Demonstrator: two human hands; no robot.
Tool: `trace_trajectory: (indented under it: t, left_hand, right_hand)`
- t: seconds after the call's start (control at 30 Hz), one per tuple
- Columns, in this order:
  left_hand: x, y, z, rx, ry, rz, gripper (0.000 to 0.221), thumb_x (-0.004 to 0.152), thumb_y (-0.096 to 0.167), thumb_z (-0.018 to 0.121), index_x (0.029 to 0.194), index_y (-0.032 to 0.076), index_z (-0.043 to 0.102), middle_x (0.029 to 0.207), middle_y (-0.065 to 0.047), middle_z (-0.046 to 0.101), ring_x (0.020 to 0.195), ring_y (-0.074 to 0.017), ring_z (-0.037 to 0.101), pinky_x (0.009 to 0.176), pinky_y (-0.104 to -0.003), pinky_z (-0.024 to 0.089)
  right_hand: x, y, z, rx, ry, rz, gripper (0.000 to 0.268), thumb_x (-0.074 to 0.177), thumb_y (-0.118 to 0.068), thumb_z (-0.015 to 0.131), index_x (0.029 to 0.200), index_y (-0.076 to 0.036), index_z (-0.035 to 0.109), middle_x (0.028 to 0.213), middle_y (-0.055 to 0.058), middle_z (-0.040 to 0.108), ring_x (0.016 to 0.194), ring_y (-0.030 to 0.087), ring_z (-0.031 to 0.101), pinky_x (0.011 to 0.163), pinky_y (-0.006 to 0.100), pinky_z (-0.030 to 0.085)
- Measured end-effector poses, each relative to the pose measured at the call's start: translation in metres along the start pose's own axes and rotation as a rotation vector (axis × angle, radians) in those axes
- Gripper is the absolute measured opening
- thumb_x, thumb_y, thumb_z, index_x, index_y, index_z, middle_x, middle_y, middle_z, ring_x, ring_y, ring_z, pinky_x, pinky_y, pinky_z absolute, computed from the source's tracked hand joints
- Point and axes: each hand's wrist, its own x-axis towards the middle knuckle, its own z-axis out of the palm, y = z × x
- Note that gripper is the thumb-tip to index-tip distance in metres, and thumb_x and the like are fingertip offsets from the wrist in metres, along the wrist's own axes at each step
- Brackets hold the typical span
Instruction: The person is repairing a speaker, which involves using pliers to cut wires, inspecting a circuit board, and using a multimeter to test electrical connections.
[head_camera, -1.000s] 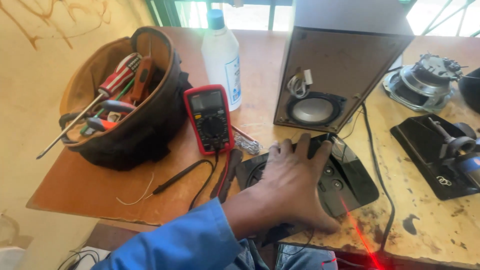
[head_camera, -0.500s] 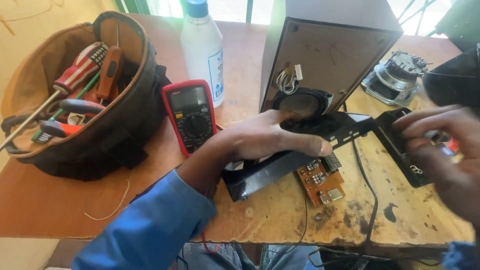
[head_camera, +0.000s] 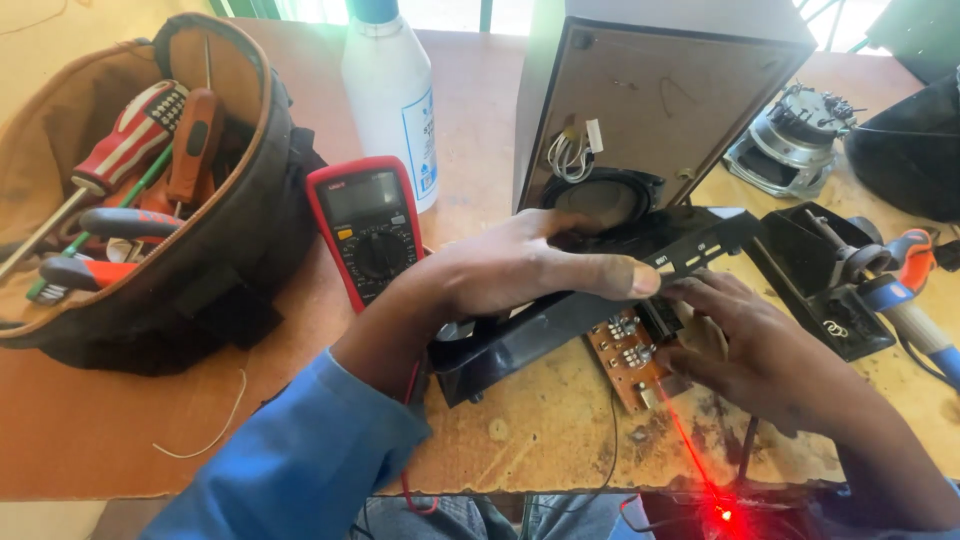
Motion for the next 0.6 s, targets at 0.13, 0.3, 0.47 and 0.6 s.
trace_trajectory:
  t: [0.13,0.3,0.47,0.6]
  left_hand:
    - [0.009,-0.012,-0.002,-0.016,0.008,0.065,0.13,0.046,0.082,0.043,0.158,0.016,0.038,0.165,-0.011,0.04,0.144,-0.0277,0.048,0.112,-0.046,0.04]
    - [0.015,-0.023,-0.007,-0.293,-0.125,0.508,0.055,0.085,0.065,0.044,0.095,0.015,0.064,0.086,0.001,0.057,0.078,-0.0118,0.05,0.074,-0.03,0.04]
    - [0.023,-0.043,0.002,-0.945,-0.298,0.455,0.058,0.09,0.054,0.059,0.112,0.0,0.059,0.09,-0.014,0.07,0.072,-0.0204,0.066,0.063,-0.03,0.055]
    - [0.041,-0.058,0.013,-1.29,-0.292,0.322,0.05,0.096,0.042,0.062,0.117,-0.003,0.062,0.095,-0.019,0.073,0.079,-0.0277,0.072,0.066,-0.038,0.062]
  right_hand:
    - [0.005,-0.006,-0.004,0.066,0.052,-0.064,0.058,0.08,-0.031,0.079,0.136,-0.032,0.065,0.114,-0.003,0.069,0.089,0.018,0.066,0.086,0.035,0.053]
    - [0.005,0.011,-0.001,0.382,0.155,-0.216,0.049,0.072,-0.007,0.082,0.115,-0.016,0.061,0.151,0.007,0.059,0.125,0.02,0.067,0.102,0.037,0.053]
    - [-0.003,0.048,-0.003,0.794,0.214,-0.278,0.05,0.07,0.002,0.078,0.113,-0.008,0.054,0.107,0.017,0.07,0.085,0.027,0.078,0.067,0.036,0.07]
    - [-0.013,0.053,-0.006,0.92,0.437,-0.373,0.057,0.069,-0.004,0.069,0.123,-0.009,0.053,0.105,0.013,0.06,0.077,0.017,0.059,0.058,0.025,0.052]
